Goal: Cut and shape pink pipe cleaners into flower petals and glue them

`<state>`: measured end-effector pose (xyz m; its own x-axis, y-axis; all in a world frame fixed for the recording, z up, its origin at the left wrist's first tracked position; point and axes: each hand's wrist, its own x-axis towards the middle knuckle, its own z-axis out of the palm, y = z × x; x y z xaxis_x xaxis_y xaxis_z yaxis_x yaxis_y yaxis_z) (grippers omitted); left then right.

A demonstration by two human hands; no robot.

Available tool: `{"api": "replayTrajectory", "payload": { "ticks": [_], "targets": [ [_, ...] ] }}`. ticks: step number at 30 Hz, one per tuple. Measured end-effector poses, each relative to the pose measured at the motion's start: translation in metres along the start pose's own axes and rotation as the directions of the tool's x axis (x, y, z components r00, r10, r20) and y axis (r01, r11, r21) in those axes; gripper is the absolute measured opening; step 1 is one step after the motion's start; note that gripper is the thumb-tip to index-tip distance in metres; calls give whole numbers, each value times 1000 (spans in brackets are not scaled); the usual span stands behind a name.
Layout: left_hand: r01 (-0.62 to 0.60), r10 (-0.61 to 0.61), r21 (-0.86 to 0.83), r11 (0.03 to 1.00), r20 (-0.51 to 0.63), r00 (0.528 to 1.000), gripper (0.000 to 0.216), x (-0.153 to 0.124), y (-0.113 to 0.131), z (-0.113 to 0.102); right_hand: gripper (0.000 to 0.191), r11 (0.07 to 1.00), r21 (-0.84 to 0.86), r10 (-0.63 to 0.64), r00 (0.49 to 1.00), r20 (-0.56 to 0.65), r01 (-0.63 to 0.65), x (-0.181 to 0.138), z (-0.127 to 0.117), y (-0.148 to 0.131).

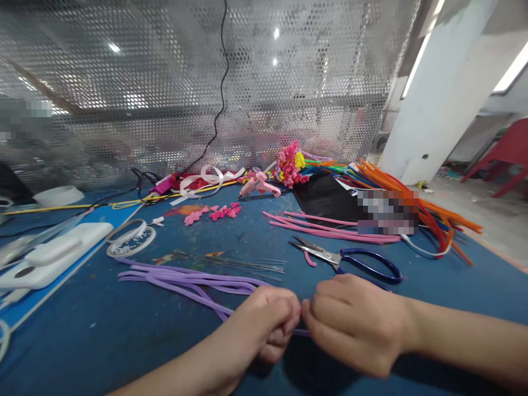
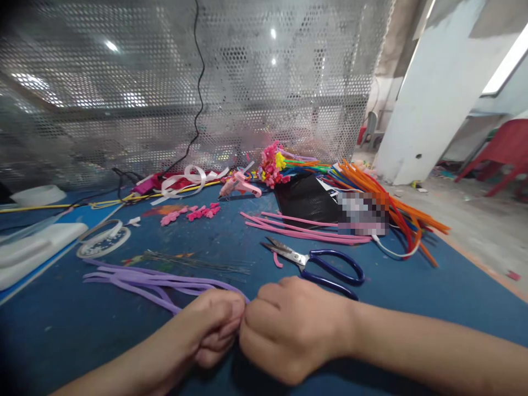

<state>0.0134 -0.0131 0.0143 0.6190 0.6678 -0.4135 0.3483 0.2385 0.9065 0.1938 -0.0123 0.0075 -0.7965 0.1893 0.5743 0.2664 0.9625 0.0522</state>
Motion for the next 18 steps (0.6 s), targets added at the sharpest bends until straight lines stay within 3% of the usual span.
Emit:
{"api": "replayTrajectory", "payload": {
  "ticks": [1, 2, 3, 4, 5, 6, 7, 8, 9, 10, 11, 12, 14, 16, 18],
  "targets": [
    [135, -118, -164, 977, 111, 987, 20, 0, 3, 0, 19, 983, -101, -151, 988, -3, 150, -1, -2, 1],
    [230, -184, -247, 941, 195, 963, 18, 1, 5, -1, 18, 967, -146, -211, 977, 4, 210, -1, -3, 2],
    [261, -207, -256, 931, 222, 953, 18, 1, 7, -2, 18, 974, -136, -183, 983, 6, 182, 0, -3, 3],
    [223, -189, -198, 954, 175, 966, 20, 2, 8, -4, 18, 995, -73, -62, 998, 5, 63, 0, -2, 5],
    [124, -120, -67, 990, 59, 991, 23, 3, 8, -6, 19, 990, 37, 135, 991, 19, -136, 2, 0, 6],
    [-1, 13, 145, 989, -87, 996, 25, 3, 7, -9, 18, 910, 194, 362, 930, 67, -368, 3, 1, 8],
    [-103, 195, 407, 908, -193, 961, 25, 4, 5, -12, 17, 730, 373, 560, 814, 156, -573, 5, 3, 10],
    [-156, 382, 657, 738, -216, 899, 25, 5, 3, -16, 15, 468, 537, 684, 673, 283, -702, 7, 4, 11],
    [-166, 533, 840, 516, -163, 830, 26, 6, 1, -19, 13, 171, 647, 719, 543, 433, -743, 8, 6, 13],
    [-157, 632, 945, 288, -64, 772, 25, 6, -2, -23, 11, -112, 688, 677, 451, 581, -717, 8, 7, 14],
    [-144, 687, 986, 87, 46, 725, 22, 7, -4, -26, 8, -347, 669, 590, 401, 700, -657, 7, 8, 16],
    [-131, 722, 988, -76, 145, 677, 17, 7, -6, -28, 7, -525, 613, 489, 380, 785, -591, 6, 10, 17],
    [-88, 764, 947, -308, 302, 570, 13, 5, -7, -30, 7, -730, 474, 304, 387, 870, -493, 4, 13, 19],
    [-42, 772, 888, -458, 420, 476, 16, 3, -6, -30, 11, -817, 380, 195, 412, 890, -434, 1, 15, 20],
    [-19, 755, 843, -537, 491, 434, 16, 1, -4, -29, 14, -842, 348, 161, 424, 891, -412, 1, 15, 19]
  ]
}}
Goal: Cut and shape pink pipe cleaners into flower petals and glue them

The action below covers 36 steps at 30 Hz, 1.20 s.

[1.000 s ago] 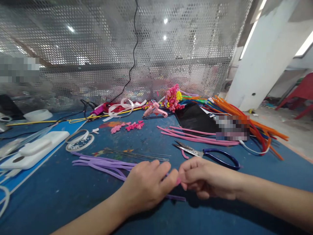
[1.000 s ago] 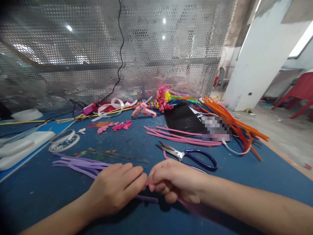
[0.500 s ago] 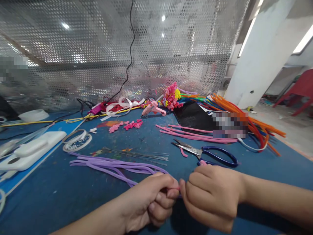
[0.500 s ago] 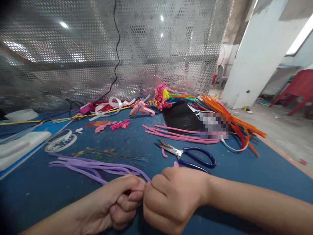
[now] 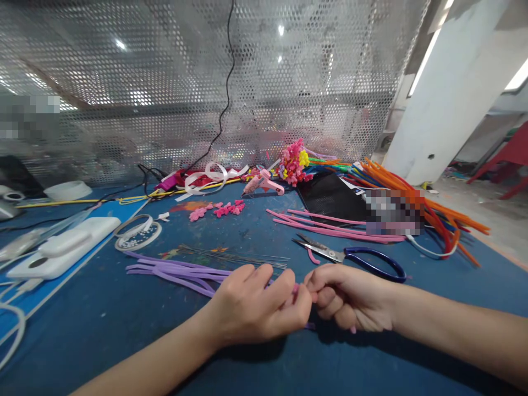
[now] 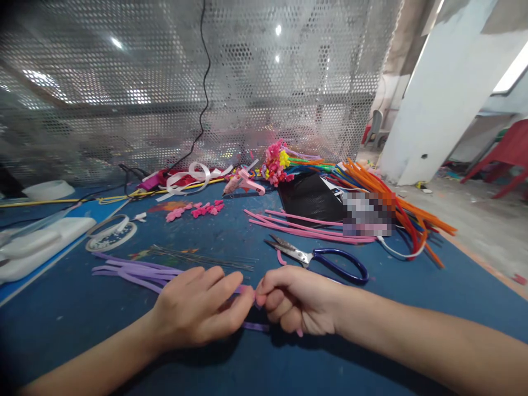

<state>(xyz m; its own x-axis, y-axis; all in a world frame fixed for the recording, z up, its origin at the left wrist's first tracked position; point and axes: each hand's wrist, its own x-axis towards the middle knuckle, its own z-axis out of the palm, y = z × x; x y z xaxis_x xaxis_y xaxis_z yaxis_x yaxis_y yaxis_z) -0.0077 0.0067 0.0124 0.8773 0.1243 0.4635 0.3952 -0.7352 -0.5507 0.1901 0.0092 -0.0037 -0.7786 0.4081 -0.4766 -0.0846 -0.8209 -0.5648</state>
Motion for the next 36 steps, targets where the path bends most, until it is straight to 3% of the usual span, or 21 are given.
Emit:
{"api": "replayTrajectory", "payload": {
  "ticks": [3, 5, 6, 7, 8, 9, 11, 12, 13, 15, 17, 19, 21, 22, 23, 25, 27, 28, 33, 36],
  "targets": [
    [16, -16, -48, 999, -11, 1000, 8, 2, 4, -1, 12, 995, -85, -59, 998, -38, 55, 0, 4, 3],
    [128, -126, -211, 969, 24, 992, 7, 5, 7, -1, 7, 946, -278, -201, 974, -101, 166, 0, 9, 6],
    [235, -218, -338, 911, 89, 972, 10, 7, 9, -1, 8, 868, -435, -321, 939, -123, 240, -1, 11, 7],
    [374, -318, -479, 794, 198, 927, 15, 10, 10, -2, 10, 708, -635, -473, 875, -101, 310, -2, 12, 8],
    [525, -390, -607, 596, 353, 850, 18, 13, 11, -3, 13, 464, -814, -612, 791, -10, 349, -5, 13, 8],
    [661, -400, -679, 318, 536, 743, 21, 15, 12, -4, 15, 188, -918, -693, 709, 128, 349, -7, 14, 8],
    [778, -196, -555, -295, 832, 519, 20, 19, 13, -6, 16, -228, -916, -671, 628, 394, 331, -13, 14, 6],
    [760, -22, -391, -519, 895, 446, 18, 20, 13, -7, 15, -372, -861, -596, 622, 509, 347, -16, 13, 4],
    [719, 147, -215, -661, 902, 405, 16, 20, 13, -7, 14, -494, -782, -494, 619, 611, 379, -18, 12, 2],
    [614, 324, 21, -789, 863, 387, 14, 18, 13, -5, 15, -748, -553, -290, 569, 770, 367, -21, 8, -3],
    [491, 245, 12, -871, 877, 413, 14, 15, 12, -1, 19, -908, -378, -236, 527, 817, 179, -24, 4, -10],
    [376, -29, -191, -907, 917, 397, 18, 13, 10, 4, 19, -879, -469, -455, 451, 768, -89, -29, 0, -16],
    [324, -283, -399, -858, 893, 351, 21, 11, 8, 9, 18, -702, -650, -709, 372, 599, -292, -39, -7, -17],
    [300, -374, -473, -829, 866, 332, 21, 10, 6, 11, 16, -595, -718, -799, 364, 478, -362, -45, -11, -15],
    [267, -441, -526, -808, 839, 317, 19, 10, 5, 12, 13, -496, -760, -854, 396, 338, -420, -51, -16, -10],
    [159, -543, -601, -783, 786, 295, 16, 9, 3, 12, 13, -354, -784, -859, 509, 56, -510, -64, -30, 2],
    [49, -624, -658, -751, 732, 273, 16, 9, 1, 10, 23, -302, -806, -786, 611, -91, -508, -73, -43, 15],
    [14, -651, -677, -735, 712, 264, 17, 9, 1, 9, 28, -282, -815, -769, 627, -124, -507, -76, -48, 20],
    [-24, -663, -677, -736, 712, 231, 19, 6, 2, 14, 46, -204, -829, -741, 636, -217, -521, -63, -53, 14],
    [-47, -625, -631, -775, 751, 213, 19, 0, 4, 22, 31, -184, -778, -745, 602, -289, -601, -51, -47, -2]
  ]
}}
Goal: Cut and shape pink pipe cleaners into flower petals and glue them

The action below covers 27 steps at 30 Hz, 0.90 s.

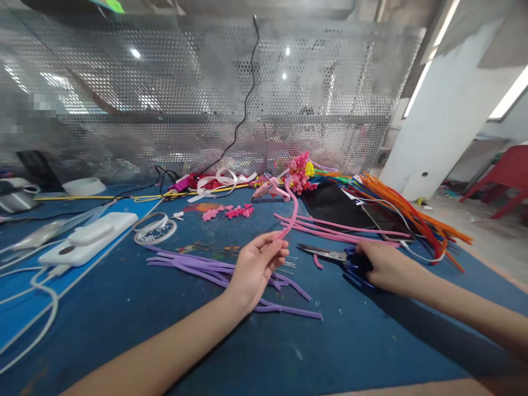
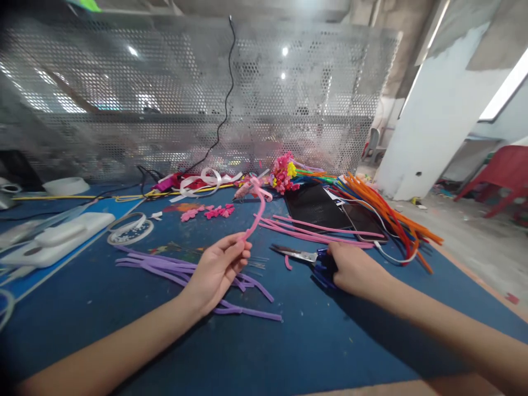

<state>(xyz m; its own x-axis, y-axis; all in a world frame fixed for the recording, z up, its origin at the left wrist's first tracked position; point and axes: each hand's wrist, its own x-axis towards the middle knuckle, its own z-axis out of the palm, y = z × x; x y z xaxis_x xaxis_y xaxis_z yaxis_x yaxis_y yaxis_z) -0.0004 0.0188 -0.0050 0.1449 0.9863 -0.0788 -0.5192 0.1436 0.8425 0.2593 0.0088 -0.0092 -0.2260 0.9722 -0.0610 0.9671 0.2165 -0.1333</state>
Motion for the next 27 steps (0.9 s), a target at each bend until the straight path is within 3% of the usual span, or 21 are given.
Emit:
{"api": "replayTrajectory", "payload": {
  "ticks": [3, 8, 14, 22, 27],
  "targets": [
    [29, -32, -87, 996, -37, 999, 15, 5, -4, -8, 14, 1000, 6, 16, 1000, -25, -16, 8, -11, -7],
    [-8, -6, -189, 982, -70, 998, 14, 13, -5, -14, 37, 971, 235, -36, 996, -77, 53, 5, -21, -24],
    [0, -7, -98, 995, -72, 997, 13, 11, -5, -13, 49, 927, 360, -165, 978, 131, 108, 10, -14, -55],
    [27, -26, 8, 1000, -79, 997, 9, 7, -6, -10, 53, 891, 421, -282, 936, 212, 173, 29, -19, -77],
    [37, -37, 6, 999, -81, 996, 7, 11, -6, -10, 57, 913, 386, -237, 943, 232, 134, 32, -23, -80]
  ]
}}
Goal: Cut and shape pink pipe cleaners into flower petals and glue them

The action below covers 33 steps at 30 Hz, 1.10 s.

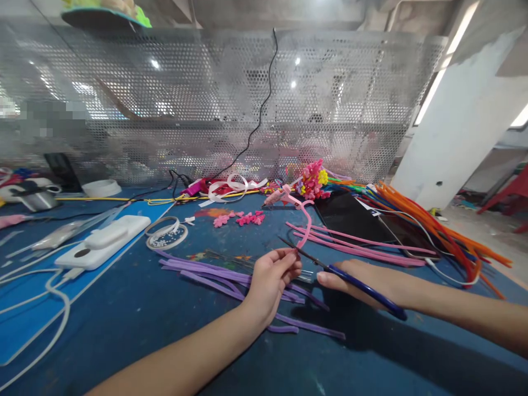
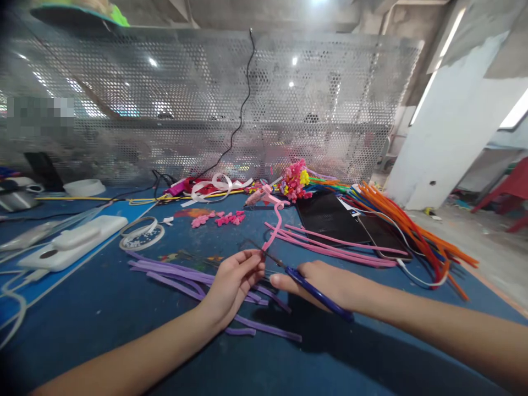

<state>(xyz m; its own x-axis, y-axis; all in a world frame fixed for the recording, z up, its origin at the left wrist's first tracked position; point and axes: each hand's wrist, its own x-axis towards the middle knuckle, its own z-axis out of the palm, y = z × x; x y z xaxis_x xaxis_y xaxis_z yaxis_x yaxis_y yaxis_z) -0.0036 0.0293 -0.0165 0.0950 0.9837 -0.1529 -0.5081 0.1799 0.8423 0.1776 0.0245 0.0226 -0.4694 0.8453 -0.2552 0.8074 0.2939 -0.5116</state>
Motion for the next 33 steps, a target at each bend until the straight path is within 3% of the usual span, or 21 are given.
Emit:
{"api": "replayTrajectory", "payload": {
  "ticks": [5, 11, 17, 26, 33],
  "targets": [
    [16, -16, -26, 1000, -7, 1000, 5, 3, -2, -1, 60, 998, -43, 57, 996, 65, -55, -1, -4, -5],
    [12, -12, -56, 998, -2, 1000, 3, 4, -3, -2, 63, 996, -86, 20, 998, 62, -15, -1, -4, -9],
    [44, -41, -93, 995, 32, 999, 2, 5, -4, -4, 69, 980, -10, 199, 971, 134, -199, -1, 1, -17],
    [67, -59, -184, 981, 49, 997, 5, 2, -6, -2, 64, 964, 186, 169, 979, 115, -188, -2, 7, -8],
    [66, -56, -190, 980, 55, 997, 6, 0, -6, -1, 56, 984, 162, 59, 995, 85, -72, -8, -1, -25]
  ]
}}
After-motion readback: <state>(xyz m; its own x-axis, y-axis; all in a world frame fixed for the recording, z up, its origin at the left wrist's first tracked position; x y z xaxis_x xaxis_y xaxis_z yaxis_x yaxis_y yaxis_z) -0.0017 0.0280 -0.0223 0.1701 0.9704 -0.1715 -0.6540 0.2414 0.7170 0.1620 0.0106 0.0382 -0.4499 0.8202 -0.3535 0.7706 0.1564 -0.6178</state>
